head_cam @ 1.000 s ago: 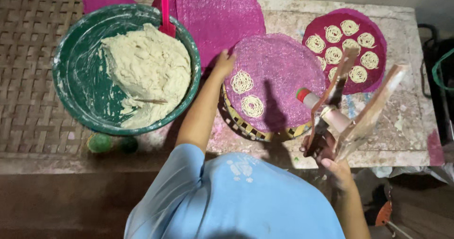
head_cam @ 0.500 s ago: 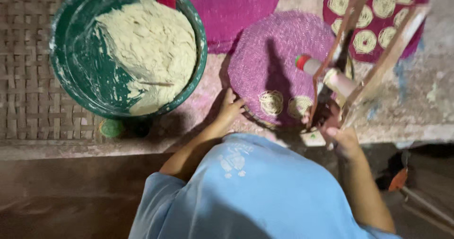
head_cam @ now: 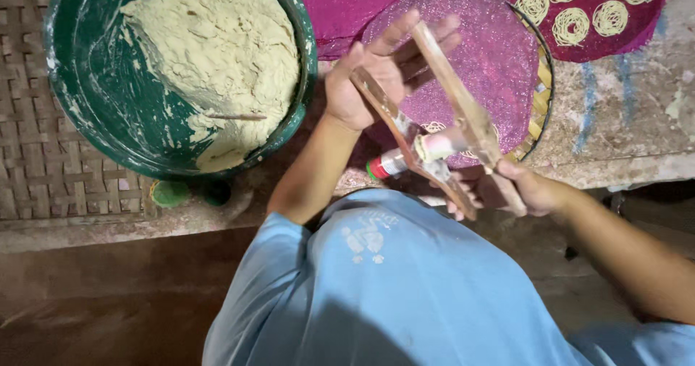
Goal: The person uses a wooden noodle press to extrude dough into thin strands, forming circular nests on a pink mat. They repeatedly scoop dough from a green basin, load the press, and squeeze the handle to form noodles, then scrape the press clean with a small tool.
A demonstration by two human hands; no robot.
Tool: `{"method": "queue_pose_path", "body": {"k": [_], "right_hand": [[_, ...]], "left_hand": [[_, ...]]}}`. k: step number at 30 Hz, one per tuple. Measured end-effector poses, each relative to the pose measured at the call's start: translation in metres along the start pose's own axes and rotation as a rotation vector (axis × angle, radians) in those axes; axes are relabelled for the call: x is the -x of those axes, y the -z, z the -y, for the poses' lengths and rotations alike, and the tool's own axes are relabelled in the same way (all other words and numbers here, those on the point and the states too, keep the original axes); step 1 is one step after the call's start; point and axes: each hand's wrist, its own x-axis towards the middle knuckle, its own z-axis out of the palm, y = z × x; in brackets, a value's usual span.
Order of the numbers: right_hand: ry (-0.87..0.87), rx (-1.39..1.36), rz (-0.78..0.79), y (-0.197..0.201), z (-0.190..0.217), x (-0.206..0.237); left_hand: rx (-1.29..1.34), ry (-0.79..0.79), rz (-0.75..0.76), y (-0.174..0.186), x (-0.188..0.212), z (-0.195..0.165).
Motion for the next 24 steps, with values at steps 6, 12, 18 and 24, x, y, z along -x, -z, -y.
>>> {"method": "queue_pose_path", "body": {"k": [6,12,18,24], "right_hand": [[-0.101,0.383,-0.221,0.042,0.038,0.028],[-0.203,0.781,-0.405,0.079,0.061,0.017],[-0.21,0.878,-0.437,0.052,0.061,-0.03],[-0.289,0.957,-0.539,0.04,0.083,-0.02]], "left_hand": [[-0.076,-0.07,0.172,0.005,-0.037,0.013],[-0.009,-0.157,0.143,0.048,-0.059,0.003],[0.025,-0.235,0.162,0.082,-0.051,-0.01],[0.079,-0.294,0.153,0.091,-0.053,0.009]]}}
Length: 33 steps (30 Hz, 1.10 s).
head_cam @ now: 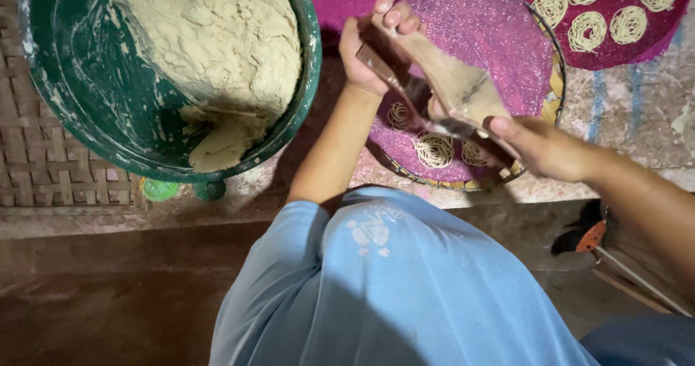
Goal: The person uses a wooden noodle press to extrude dough into thin strands, forming circular nests on a pink mat. They repeatedly scoop dough from a green basin, load the press, and squeeze the handle to form noodles, then scrape the press clean with a small tool.
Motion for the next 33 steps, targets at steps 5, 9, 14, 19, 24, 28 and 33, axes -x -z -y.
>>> {"method": "queue_pose_path", "body": {"k": [5,9,14,19,24,28,33], "right_hand": [[0.097,0.009,-0.06,-0.002,0.019,-0.002],[0.158,-0.094,0.013,-0.01,0.023,0.002],[0.121,0.093,-0.051,0.008,0.008,0.002],[0.191,-0.148,-0.153,0.006,-0.008,-0.014],[0.451,-0.262,-0.096,0.003,-0.019,-0.02],[0.465,-0.286,-0.145,0.001,-0.026,-0.03],[0.532,-0.31,-0.185,-0.004,-0.041,-0.047]], "left_hand": [[-0.032,0.014,0.022,-0.003,-0.018,-0.016],[-0.033,0.03,0.036,-0.008,-0.008,-0.023],[-0.03,-0.01,-0.033,-0.01,-0.015,-0.001],[-0.26,0.002,-0.039,-0.014,-0.038,-0.018],[-0.965,0.541,-0.811,0.004,0.001,-0.023],[-1.072,0.791,-0.728,0.021,0.05,-0.012],[-2.206,0.086,-0.006,-0.01,0.082,-0.015]]}}
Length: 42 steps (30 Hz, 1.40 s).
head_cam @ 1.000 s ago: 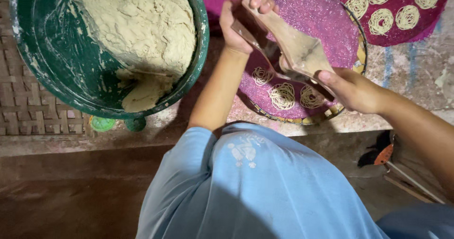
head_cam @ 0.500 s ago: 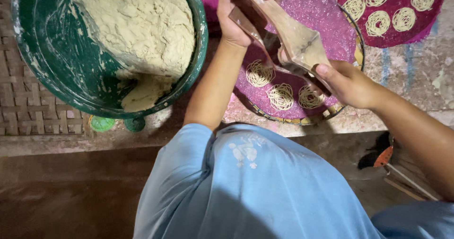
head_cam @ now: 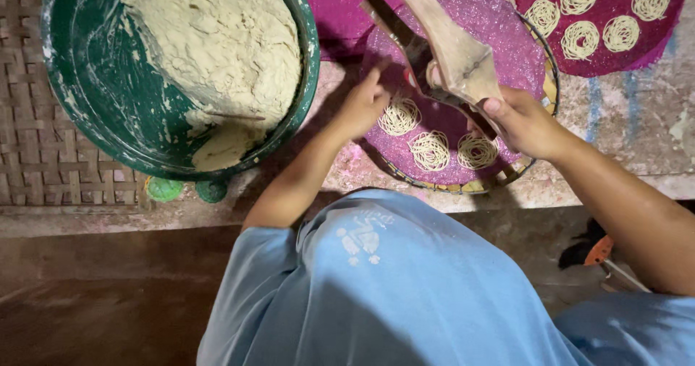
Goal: The person uses a wooden noodle press to extrude dough into thin strands, forming circular nests on a pink mat. They repeatedly scoop dough from a green basin, load the press, and squeeze the handle to form noodles, then scrape the press clean with a small tool.
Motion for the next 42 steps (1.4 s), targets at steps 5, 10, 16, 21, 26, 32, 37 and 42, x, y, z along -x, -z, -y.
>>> {"method": "queue_pose_path", "body": {"k": [5,10,16,21,26,32,37,42], "right_hand": [[0.005,-0.052,0.007,0.018,-0.018,0.006],[0.017,-0.023,0.249,0.021,-0.011,-0.003],[-0.341,0.055,0.301,0.034,0.043,-0.028],[-0.281,0.326,0.162,0.03,0.07,-0.056],[-0.223,0.173,0.18,0.018,0.072,-0.063],[-0.267,0.447,0.037,0.036,0.085,-0.067],[-0.211,0.299,0.084,0.018,0.084,-0.069],[-0.316,0.368,0.08,0.034,0.085,-0.062]], "left_hand": [[-0.319,0.287,0.354,0.041,0.029,-0.05],[1.168,0.556,-0.064,0.044,-0.044,-0.025],[2.023,0.059,-0.015,0.026,-0.116,-0.017],[2.085,-0.033,-0.112,0.022,-0.144,0.01],[2.085,0.014,-0.183,0.014,-0.132,0.027],[2.056,0.009,-0.272,0.008,-0.153,0.024],[1.988,-0.034,-0.204,0.023,-0.148,0.033],[2.11,0.031,-0.285,0.003,-0.145,0.022]]}}
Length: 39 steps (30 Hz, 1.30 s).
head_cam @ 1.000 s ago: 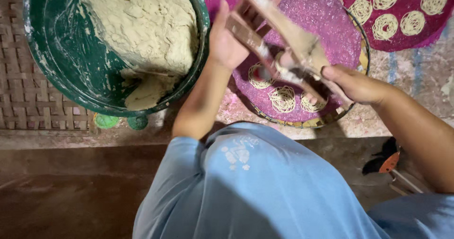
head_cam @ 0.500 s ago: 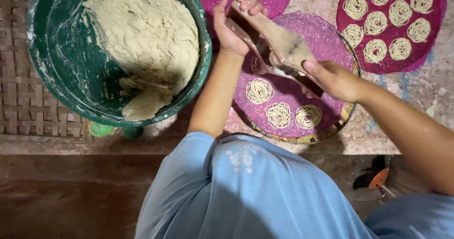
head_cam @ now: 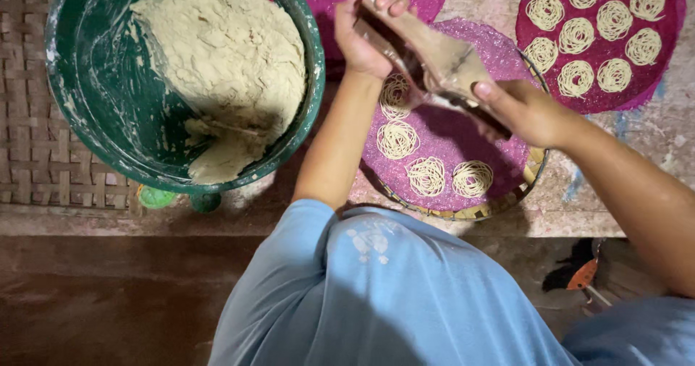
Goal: The person uses a wooden noodle press to extrude dough into thin strands, forming circular nests on a pink mat. They repeatedly scoop dough from a green basin, load the press, and squeeze the handle to form noodles, then scrape the press clean with a small tool.
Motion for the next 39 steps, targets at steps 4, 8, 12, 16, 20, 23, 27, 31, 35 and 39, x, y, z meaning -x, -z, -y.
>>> {"method": "queue_pose_path", "body": {"k": [4,8,12,16,20,23,27,31,35,39], "right_hand": [[0.094,0.006,-0.161,0.006,-0.005,-0.005],[0.217,-0.123,-0.114,0.001,-0.01,-0.013],[0.219,-0.1,-0.133,0.001,-0.017,-0.016],[0.227,-0.136,-0.174,-0.003,-0.027,-0.023],[0.311,-0.241,-0.238,-0.008,-0.041,-0.022],[0.369,-0.503,-0.304,-0.02,-0.056,-0.006],[0.461,-0.62,-0.432,-0.052,-0.076,0.023],[0.564,-0.837,-0.521,-0.097,-0.101,0.053],[0.539,-0.913,-0.558,-0.138,-0.126,0.082],[0.563,-0.979,-0.694,-0.17,-0.142,0.107]], "left_hand": [[-0.096,-0.078,0.117,0.0,-0.025,0.005],[-0.207,0.095,-0.277,0.007,-0.026,-0.01],[-1.17,0.533,-0.658,0.02,0.011,-0.007],[-1.204,0.632,-0.484,0.023,0.042,-0.01],[-1.909,0.279,-0.28,0.006,0.073,-0.017],[-2.285,0.049,-0.143,-0.001,0.099,-0.02],[-1.883,-0.03,-0.303,0.011,0.115,-0.017],[-1.155,0.266,-0.767,0.017,0.144,-0.006],[-1.259,0.008,-0.658,-0.006,0.21,0.012],[-2.157,-0.117,0.014,-0.043,0.223,0.004]]}}
